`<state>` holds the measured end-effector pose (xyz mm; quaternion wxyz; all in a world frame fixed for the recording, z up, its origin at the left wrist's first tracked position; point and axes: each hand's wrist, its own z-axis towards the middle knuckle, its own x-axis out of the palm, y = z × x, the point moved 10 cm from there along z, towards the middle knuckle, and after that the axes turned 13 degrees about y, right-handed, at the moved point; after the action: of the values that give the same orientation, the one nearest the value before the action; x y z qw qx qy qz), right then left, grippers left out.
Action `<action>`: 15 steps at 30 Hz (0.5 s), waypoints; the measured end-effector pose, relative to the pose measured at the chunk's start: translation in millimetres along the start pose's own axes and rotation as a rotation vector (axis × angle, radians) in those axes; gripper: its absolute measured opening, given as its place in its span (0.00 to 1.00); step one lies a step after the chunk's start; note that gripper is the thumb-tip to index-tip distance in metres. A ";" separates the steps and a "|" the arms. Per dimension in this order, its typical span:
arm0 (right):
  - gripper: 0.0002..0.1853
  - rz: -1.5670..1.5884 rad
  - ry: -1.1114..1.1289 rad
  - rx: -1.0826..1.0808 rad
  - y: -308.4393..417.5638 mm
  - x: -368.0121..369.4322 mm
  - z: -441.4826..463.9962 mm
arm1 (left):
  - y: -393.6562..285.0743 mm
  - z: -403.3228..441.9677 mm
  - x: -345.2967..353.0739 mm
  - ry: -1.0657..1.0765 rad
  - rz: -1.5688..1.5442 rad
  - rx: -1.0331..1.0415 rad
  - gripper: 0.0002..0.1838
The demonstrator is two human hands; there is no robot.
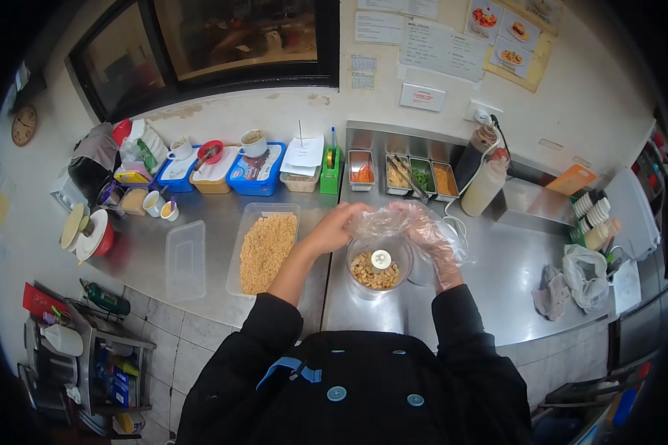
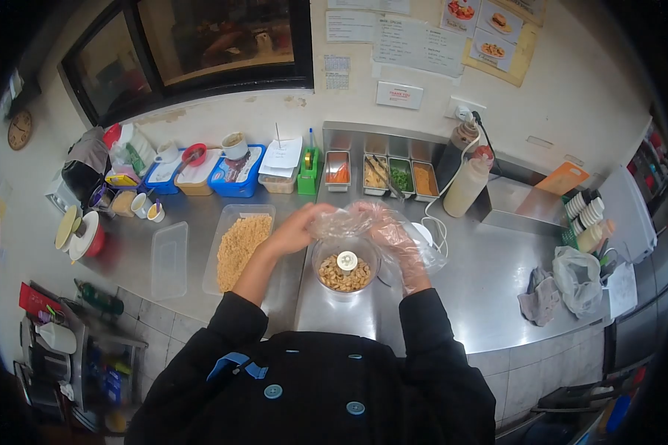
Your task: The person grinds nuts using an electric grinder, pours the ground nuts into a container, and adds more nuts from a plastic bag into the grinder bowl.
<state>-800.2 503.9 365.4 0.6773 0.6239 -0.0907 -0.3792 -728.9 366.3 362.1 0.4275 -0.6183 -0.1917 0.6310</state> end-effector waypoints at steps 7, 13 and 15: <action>0.09 0.014 0.113 0.005 23.8 14.3 3.0 | 2.1 2.6 6.2 0.000 -0.050 0.029 0.30; 0.12 -0.084 0.028 -0.046 16.8 9.4 -4.9 | 2.7 2.8 8.8 0.007 -0.146 -0.047 0.29; 0.12 -0.093 -0.029 -0.021 13.3 7.3 -7.8 | -0.5 3.6 7.4 0.011 -0.097 -0.050 0.30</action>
<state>-785.1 504.5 373.4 0.6642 0.6146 -0.0673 -0.4203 -731.1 373.4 358.5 0.4432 -0.6221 -0.2349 0.6012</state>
